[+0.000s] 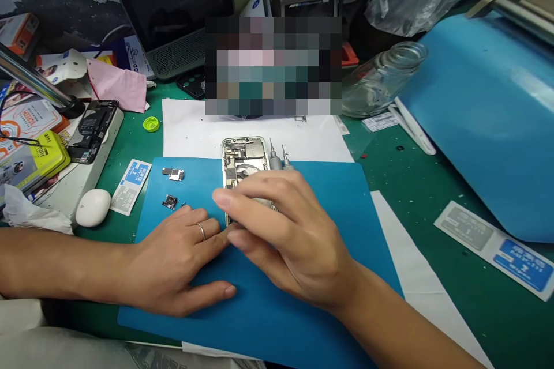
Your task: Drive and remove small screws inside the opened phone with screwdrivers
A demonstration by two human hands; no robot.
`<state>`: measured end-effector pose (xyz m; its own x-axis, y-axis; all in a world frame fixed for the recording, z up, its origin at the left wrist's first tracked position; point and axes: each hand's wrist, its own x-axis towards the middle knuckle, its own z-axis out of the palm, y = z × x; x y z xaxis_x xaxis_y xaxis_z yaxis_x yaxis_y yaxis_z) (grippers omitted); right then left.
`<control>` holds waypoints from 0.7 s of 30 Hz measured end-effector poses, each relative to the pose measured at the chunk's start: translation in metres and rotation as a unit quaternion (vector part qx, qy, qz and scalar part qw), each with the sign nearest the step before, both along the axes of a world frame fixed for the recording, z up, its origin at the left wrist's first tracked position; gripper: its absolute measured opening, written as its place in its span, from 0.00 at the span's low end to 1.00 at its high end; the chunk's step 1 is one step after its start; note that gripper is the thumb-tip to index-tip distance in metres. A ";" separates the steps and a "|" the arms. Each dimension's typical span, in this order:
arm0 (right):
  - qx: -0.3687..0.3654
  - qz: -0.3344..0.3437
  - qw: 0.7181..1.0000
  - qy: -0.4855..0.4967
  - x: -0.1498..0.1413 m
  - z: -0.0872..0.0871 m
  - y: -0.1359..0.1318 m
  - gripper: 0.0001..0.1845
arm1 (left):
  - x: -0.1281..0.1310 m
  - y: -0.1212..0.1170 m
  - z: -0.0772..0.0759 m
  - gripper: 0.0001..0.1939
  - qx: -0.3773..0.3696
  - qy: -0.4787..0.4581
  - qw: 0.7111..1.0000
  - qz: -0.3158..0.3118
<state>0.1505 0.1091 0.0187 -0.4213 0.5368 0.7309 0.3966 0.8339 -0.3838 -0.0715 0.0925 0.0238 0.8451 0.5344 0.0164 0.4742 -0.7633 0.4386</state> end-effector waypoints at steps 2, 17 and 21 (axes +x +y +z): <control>-0.015 0.011 1.000 -0.001 0.000 0.001 0.000 0.31 | 0.000 0.000 0.000 0.28 0.002 -0.001 1.000 -0.002; 0.008 -0.009 1.000 -0.020 -0.004 0.004 0.001 0.22 | -0.002 0.001 0.002 0.24 -0.062 -0.023 0.997 0.038; 0.001 0.003 1.000 -0.004 -0.005 0.003 0.001 0.20 | -0.002 0.002 0.004 0.22 -0.071 -0.026 0.996 0.038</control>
<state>0.1457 0.1101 0.0219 -0.4298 0.5326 0.7291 0.3949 0.8371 -0.3787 -0.0731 0.0941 0.0275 0.8025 0.5963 -0.0202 0.5014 -0.6555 0.5648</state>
